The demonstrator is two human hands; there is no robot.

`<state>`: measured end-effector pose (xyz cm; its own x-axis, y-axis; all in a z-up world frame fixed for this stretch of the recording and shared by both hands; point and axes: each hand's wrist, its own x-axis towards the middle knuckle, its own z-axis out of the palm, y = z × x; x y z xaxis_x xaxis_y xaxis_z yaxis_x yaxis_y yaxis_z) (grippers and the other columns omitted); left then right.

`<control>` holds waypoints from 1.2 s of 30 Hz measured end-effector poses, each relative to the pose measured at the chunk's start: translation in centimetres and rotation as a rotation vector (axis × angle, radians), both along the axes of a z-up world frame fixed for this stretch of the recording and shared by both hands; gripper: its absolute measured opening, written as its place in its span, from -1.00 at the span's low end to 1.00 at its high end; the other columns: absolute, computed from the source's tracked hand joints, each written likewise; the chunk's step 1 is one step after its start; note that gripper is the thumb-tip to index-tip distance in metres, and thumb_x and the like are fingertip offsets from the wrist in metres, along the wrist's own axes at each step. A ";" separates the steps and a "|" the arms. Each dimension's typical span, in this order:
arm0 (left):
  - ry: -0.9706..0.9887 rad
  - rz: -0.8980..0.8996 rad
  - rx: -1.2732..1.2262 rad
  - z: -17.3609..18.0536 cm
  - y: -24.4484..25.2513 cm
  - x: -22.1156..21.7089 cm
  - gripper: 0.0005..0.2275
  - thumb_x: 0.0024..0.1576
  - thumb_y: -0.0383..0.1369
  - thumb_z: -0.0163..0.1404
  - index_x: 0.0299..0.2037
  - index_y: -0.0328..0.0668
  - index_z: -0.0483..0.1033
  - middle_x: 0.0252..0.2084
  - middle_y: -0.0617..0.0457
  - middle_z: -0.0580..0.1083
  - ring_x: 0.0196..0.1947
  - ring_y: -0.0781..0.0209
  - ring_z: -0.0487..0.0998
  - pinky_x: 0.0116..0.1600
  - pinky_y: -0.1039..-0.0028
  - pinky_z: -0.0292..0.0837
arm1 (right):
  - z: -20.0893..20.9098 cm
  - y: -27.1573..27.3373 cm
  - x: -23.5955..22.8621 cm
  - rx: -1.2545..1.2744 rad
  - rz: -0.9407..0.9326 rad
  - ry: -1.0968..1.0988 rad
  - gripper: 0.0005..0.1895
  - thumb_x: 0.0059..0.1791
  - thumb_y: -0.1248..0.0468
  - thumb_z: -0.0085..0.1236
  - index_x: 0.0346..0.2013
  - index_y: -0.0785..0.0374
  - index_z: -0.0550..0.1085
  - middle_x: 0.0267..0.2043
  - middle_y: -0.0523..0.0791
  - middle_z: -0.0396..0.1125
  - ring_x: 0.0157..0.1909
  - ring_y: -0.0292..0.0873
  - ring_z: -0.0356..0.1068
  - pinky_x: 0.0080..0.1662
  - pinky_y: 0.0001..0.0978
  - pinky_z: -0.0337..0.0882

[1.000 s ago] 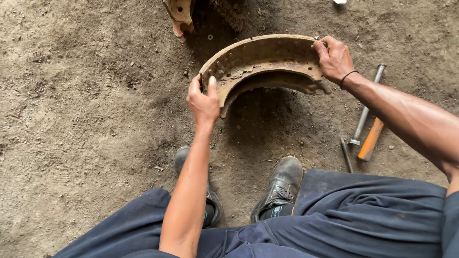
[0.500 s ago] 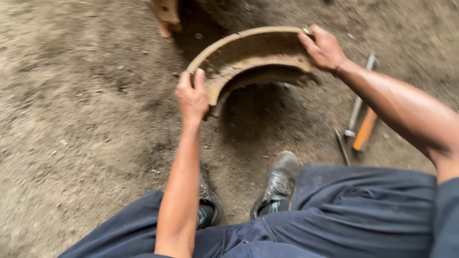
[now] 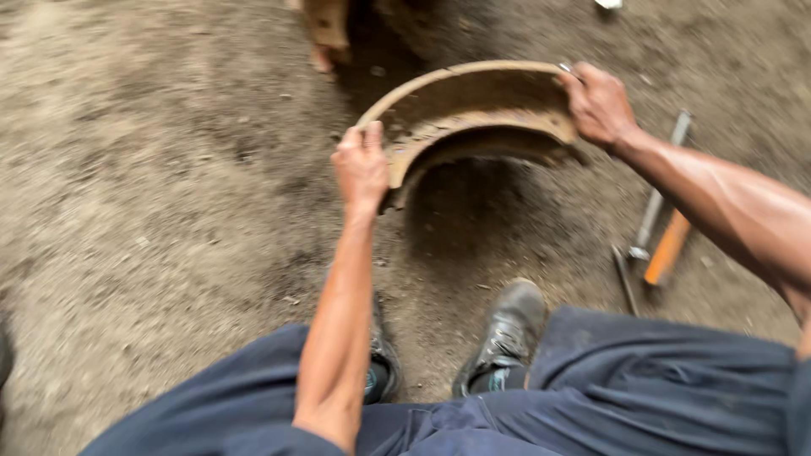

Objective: The person sits on the ground and cleans several curved metal parts using a metal file and a wire brush. They scrape the surfaces of the parts to remove dirt and debris, handling the tools with both hands.

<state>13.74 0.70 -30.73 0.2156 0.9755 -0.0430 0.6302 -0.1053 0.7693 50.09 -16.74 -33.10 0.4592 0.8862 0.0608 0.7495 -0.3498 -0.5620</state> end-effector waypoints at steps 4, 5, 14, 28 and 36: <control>-0.076 -0.119 0.085 2.2 2.8 1.9 -0.65 0.23 -0.10 0.01 -0.19 -0.31 0.62 -0.25 -0.31 0.58 -0.18 -0.28 0.64 -0.09 0.06 0.50 | 0.5 -2.1 0.1 -0.093 -0.160 0.014 -0.58 0.22 0.02 -0.07 -0.13 0.35 0.51 -0.22 0.19 0.40 -0.15 0.22 0.42 -0.10 0.06 0.37; -0.028 -0.177 0.087 2.8 3.4 2.6 -0.66 0.23 -0.12 0.01 -0.19 -0.30 0.62 -0.22 -0.31 0.58 -0.17 -0.28 0.62 -0.06 0.06 0.49 | 0.5 -3.8 -0.3 -0.218 -0.263 0.102 -0.58 0.18 -0.01 -0.08 -0.09 0.30 0.53 -0.26 0.16 0.42 -0.21 0.18 0.44 -0.14 0.04 0.38; 0.108 -0.630 0.235 6.9 10.5 20.6 -0.59 0.11 -0.05 0.09 -0.14 -0.34 0.50 -0.13 -0.33 0.53 -0.14 -0.29 0.58 -0.05 0.08 0.53 | -0.7 -14.8 -3.8 -0.597 -0.550 0.291 -0.41 0.10 -0.11 -0.03 0.18 0.33 0.41 -0.03 0.29 0.42 -0.02 0.33 0.45 0.01 0.20 0.41; 0.842 -1.013 1.188 -3.9 25.3 15.6 -0.69 0.21 -0.38 -0.06 0.17 -0.12 0.43 0.05 0.04 0.48 0.16 0.10 0.33 0.09 0.23 0.25 | 11.2 -19.0 -1.8 -0.344 -0.355 -0.145 -0.30 0.08 0.05 0.14 0.39 0.40 0.23 0.02 0.16 0.47 0.01 0.18 0.50 0.03 0.00 0.45; 1.221 -1.012 1.061 -1.6 25.9 14.6 -0.79 0.27 -0.31 -0.06 -0.02 0.01 0.64 0.11 0.06 0.46 0.20 0.15 0.34 0.28 0.21 0.16 | 12.6 -24.6 -5.7 -0.525 -0.415 -0.106 -0.45 0.06 0.02 0.09 0.25 0.28 0.40 -0.04 0.11 0.52 0.02 0.12 0.52 0.03 -0.04 0.49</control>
<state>28.34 26.65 -32.32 0.9585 0.2452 -0.1454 0.1108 -0.7905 -0.6024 44.37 -41.39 -20.51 0.7832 0.5619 -0.2661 0.5358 -0.8271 -0.1697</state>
